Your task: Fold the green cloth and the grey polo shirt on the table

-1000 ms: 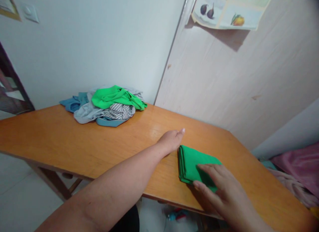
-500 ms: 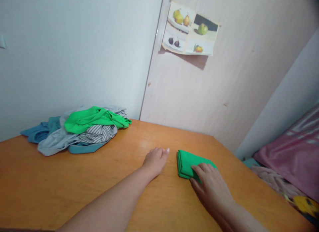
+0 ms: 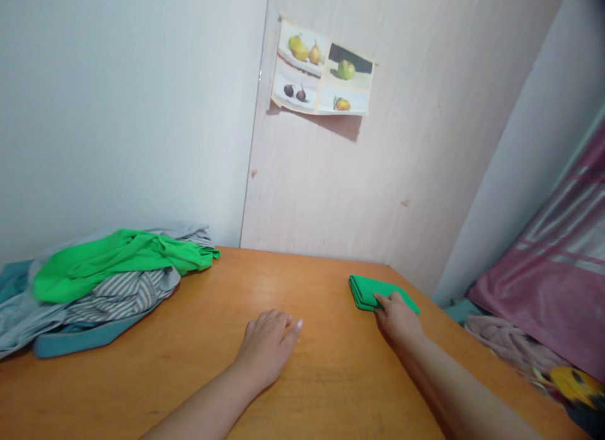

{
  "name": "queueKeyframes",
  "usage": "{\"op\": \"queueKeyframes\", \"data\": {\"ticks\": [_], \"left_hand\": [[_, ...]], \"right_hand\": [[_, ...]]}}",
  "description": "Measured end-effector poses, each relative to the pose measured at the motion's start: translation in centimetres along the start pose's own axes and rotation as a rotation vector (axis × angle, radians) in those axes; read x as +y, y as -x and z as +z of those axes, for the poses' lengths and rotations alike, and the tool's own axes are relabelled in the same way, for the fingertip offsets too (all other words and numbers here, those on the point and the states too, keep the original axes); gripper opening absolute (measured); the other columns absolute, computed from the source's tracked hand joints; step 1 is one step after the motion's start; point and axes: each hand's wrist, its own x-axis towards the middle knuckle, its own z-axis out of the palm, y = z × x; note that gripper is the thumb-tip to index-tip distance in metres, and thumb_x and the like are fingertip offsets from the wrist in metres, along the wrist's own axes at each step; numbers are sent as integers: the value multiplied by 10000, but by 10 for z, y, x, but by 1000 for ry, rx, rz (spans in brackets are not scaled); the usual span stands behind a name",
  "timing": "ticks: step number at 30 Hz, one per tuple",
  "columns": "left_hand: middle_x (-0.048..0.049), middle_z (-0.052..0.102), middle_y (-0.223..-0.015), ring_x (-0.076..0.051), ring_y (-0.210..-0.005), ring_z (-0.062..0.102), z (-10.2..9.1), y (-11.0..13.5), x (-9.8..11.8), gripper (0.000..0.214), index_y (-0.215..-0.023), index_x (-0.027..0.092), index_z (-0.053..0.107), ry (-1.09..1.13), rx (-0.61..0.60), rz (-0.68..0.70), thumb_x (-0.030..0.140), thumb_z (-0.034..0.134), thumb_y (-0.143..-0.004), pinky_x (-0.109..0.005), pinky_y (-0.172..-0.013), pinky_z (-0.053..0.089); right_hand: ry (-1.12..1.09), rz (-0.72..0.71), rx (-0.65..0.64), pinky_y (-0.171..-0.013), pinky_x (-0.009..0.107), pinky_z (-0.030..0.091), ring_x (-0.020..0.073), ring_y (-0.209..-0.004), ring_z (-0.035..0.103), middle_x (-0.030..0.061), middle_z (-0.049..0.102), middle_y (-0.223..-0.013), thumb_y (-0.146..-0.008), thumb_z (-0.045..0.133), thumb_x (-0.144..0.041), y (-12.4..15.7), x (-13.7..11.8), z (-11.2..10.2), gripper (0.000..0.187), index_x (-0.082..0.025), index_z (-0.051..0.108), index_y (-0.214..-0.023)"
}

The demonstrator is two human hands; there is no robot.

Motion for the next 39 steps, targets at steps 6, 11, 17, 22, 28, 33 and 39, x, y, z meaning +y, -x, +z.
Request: {"op": "queueKeyframes", "data": {"ticks": [6,11,17,22,28,33,39], "left_hand": [[-62,659,-1034,-260,-1056,573,0,2,-1,453,-951,229,655,31,-5,2,523,315,-1006,-395,-877,396],[-51,654,-1020,-252,-1040,573,0,1,-1,443,-938,236,653,39,-12,-16,529,327,-1003,-399,-886,394],[-48,650,-1026,-246,-1033,567,1,3,-3,430,-953,248,650,52,-10,-6,534,332,-1002,-397,-894,394],[-44,643,-1035,-242,-1033,566,2,4,-3,424,-964,258,650,53,-11,-2,542,337,-1000,-397,-900,401],[-47,646,-1056,-243,-1040,567,2,4,-4,416,-981,267,656,45,-18,-15,542,345,-997,-400,-906,412],[-58,650,-1082,-247,-1055,566,1,3,-2,415,-1003,270,666,39,-30,-28,534,346,-994,-398,-921,420],[-49,647,-1095,-244,-1061,566,2,4,-4,411,-985,279,670,50,-38,-32,548,359,-988,-398,-929,421]], "right_hand": [[-41,49,17,-819,307,430,244,-980,614,127,554,-1121,-938,486,-287,-39,2,25,487,-212,525,-1418],[-79,75,10,-924,307,410,259,-1096,588,169,545,-1215,-947,480,-290,-66,7,43,531,-140,468,-1456],[-110,100,-20,-980,322,392,268,-1165,569,185,542,-1261,-973,443,-354,-96,14,56,524,-144,476,-1452],[-116,126,-29,-997,343,388,273,-1185,563,178,537,-1276,-975,443,-375,-112,13,64,529,-177,464,-1464],[-114,155,-19,-972,379,412,293,-1176,568,178,527,-1280,-984,415,-407,-122,9,70,529,-209,447,-1473],[-108,155,-11,-949,385,424,303,-1140,588,190,529,-1279,-988,401,-398,-126,5,71,528,-189,444,-1471],[-106,160,16,-958,396,416,316,-1179,554,204,526,-1339,-980,410,-416,-122,1,67,604,-139,351,-1514]]}}
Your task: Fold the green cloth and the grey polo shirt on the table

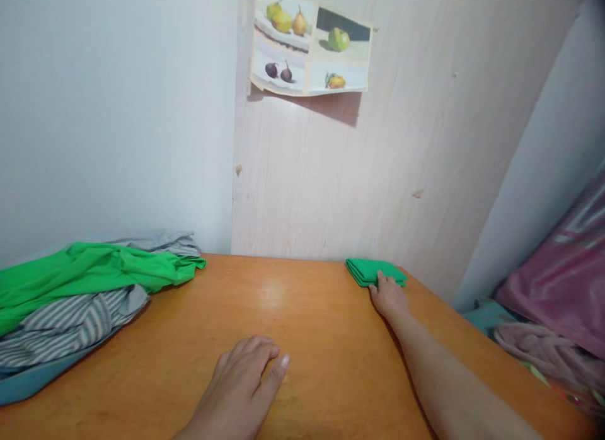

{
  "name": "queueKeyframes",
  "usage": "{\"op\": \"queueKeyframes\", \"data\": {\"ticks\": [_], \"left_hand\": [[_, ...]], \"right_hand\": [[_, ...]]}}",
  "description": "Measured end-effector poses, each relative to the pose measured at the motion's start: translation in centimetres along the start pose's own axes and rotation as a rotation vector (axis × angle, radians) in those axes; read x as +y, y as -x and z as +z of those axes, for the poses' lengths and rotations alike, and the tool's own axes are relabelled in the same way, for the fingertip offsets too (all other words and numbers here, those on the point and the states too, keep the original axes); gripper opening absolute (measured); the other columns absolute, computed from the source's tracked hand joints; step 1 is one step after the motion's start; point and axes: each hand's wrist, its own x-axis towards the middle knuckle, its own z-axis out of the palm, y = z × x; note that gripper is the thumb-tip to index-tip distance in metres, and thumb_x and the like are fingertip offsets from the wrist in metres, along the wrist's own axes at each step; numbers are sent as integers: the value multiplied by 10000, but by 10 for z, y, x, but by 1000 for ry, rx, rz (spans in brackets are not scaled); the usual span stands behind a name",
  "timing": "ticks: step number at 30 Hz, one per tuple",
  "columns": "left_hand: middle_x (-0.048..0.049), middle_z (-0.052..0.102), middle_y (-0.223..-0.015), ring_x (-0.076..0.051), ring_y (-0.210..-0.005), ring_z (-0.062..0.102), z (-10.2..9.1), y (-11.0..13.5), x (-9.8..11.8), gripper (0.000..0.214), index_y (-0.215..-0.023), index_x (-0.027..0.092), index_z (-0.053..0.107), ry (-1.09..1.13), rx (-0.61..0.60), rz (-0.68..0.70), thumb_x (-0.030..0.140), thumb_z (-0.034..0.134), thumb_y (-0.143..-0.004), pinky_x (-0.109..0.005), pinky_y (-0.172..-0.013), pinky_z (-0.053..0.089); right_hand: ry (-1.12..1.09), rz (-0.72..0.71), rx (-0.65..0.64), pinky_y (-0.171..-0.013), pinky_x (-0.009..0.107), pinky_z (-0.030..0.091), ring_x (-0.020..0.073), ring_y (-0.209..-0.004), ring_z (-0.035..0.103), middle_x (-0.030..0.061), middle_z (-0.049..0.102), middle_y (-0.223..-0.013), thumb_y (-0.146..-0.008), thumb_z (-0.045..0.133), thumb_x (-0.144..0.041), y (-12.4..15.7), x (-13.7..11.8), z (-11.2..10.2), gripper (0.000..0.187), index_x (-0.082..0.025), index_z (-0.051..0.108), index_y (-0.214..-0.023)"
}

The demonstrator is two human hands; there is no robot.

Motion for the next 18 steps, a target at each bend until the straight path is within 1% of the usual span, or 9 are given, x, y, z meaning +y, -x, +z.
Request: {"op": "queueKeyframes", "data": {"ticks": [2,5,7,12,18], "left_hand": [[-54,644,-1104,-247,-1069,561,0,0,-1,417,-987,277,672,3,0,6,548,356,-989,-402,-935,419],[-57,639,-1124,-249,-1090,552,1,0,-2,418,-997,276,671,3,-1,12,546,352,-991,-410,-955,407],[-55,637,-1132,-248,-1096,551,1,-1,-2,414,-998,277,669,2,-4,7,546,355,-991,-412,-964,402],[-46,637,-1147,-247,-1109,549,1,-1,-1,392,-1018,285,665,-6,-2,-9,543,372,-986,-408,-966,400],[-48,644,-1118,-243,-1079,560,1,0,-2,398,-978,279,662,0,-2,5,541,363,-989,-395,-943,408]], "right_hand": [[-1,-4,7,-961,396,411,310,-1185,547,200,529,-1350,-978,411,-413,2,-1,-2,596,-148,359,-1510],[-2,-25,6,-951,391,414,302,-1182,547,181,553,-1329,-976,412,-423,5,-3,-6,551,-190,428,-1475],[0,-39,1,-944,390,416,303,-1176,550,179,565,-1314,-973,417,-434,7,-4,-8,549,-201,443,-1469],[3,-61,-12,-960,384,405,298,-1176,550,165,555,-1339,-963,439,-434,8,-6,-9,559,-213,439,-1477],[-7,-67,1,-978,389,408,300,-1202,531,152,556,-1364,-962,420,-425,8,-7,-11,557,-194,450,-1468]]}}
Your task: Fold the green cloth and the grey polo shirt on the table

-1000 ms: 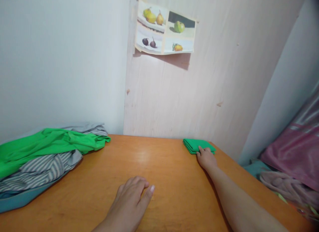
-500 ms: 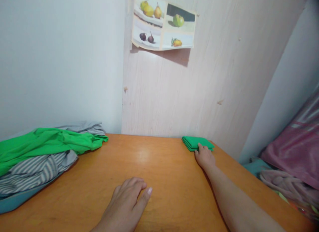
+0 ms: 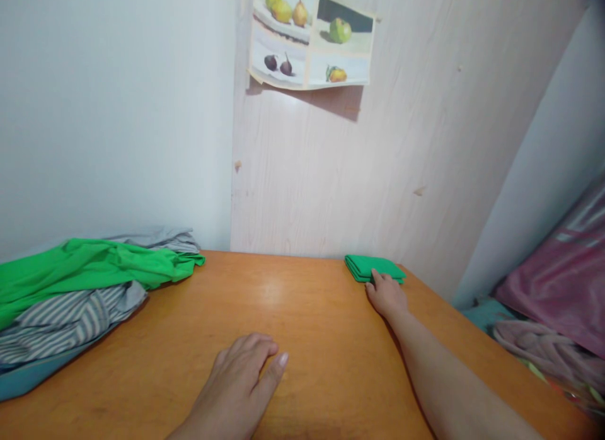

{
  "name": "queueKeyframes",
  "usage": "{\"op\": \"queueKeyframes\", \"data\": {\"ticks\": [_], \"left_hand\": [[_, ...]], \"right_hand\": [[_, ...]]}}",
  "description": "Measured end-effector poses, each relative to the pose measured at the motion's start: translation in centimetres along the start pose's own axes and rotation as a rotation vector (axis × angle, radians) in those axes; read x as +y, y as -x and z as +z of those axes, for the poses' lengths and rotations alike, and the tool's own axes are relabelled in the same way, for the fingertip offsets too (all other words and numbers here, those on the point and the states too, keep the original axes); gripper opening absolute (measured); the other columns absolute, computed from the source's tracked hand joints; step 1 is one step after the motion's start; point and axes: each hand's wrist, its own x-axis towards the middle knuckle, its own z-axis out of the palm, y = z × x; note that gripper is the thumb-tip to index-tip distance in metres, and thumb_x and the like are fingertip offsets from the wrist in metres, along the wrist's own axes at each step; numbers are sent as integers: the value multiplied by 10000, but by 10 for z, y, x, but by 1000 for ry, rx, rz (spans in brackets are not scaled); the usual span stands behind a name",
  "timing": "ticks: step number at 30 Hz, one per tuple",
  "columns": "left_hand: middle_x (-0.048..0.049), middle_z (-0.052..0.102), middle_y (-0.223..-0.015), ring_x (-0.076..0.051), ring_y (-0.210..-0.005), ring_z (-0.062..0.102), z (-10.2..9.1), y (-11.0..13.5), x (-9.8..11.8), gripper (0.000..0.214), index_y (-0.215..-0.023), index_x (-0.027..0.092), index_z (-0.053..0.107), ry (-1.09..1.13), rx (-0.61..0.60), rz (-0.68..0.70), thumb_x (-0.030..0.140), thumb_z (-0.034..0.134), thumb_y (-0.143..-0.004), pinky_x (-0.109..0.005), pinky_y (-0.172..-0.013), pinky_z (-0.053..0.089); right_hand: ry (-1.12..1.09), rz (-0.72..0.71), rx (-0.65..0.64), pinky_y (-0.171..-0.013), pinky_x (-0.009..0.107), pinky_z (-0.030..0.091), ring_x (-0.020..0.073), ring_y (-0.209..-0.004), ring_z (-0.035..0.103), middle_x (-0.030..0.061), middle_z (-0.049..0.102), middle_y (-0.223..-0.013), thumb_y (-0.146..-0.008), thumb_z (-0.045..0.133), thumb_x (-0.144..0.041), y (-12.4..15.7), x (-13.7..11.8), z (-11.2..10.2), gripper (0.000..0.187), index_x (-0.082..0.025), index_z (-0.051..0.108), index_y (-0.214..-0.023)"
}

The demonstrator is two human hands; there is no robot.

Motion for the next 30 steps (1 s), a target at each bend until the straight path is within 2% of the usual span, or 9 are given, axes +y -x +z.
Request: {"op": "queueKeyframes", "data": {"ticks": [3,10,15,24,30], "left_hand": [[-47,645,-1118,-245,-1081,559,0,0,1,401,-980,280,667,3,4,1,543,364,-988,-394,-940,408],[-59,647,-1083,-247,-1061,561,-2,-1,4,418,-1004,269,669,0,8,-16,543,354,-988,-388,-914,413],[-43,650,-1047,-240,-1037,566,-3,-1,5,418,-964,264,661,13,16,-1,533,343,-997,-377,-891,409],[-65,652,-1054,-252,-1063,566,-4,-3,6,456,-982,241,663,14,28,7,526,308,-1003,-391,-893,404],[-63,660,-1044,-268,-1072,572,-6,-4,9,459,-948,238,661,-1,25,-3,528,310,-998,-397,-884,402]], "right_hand": [[-2,22,23,-969,389,418,297,-1193,541,165,579,-1327,-975,371,-384,1,0,-1,520,-169,496,-1432],[-8,41,15,-927,370,447,280,-1155,586,152,633,-1231,-985,335,-352,5,-1,-6,462,-191,611,-1319],[-3,24,-26,-853,353,472,260,-1040,649,145,660,-1178,-996,317,-353,15,-7,-12,439,-185,657,-1218],[38,-45,-52,-810,337,461,245,-968,667,149,678,-1074,-1003,318,-336,52,-34,-29,387,-166,661,-1057],[11,-86,-74,-756,322,445,238,-923,668,130,684,-1023,-996,337,-331,88,-58,-40,338,-181,639,-982]]}}
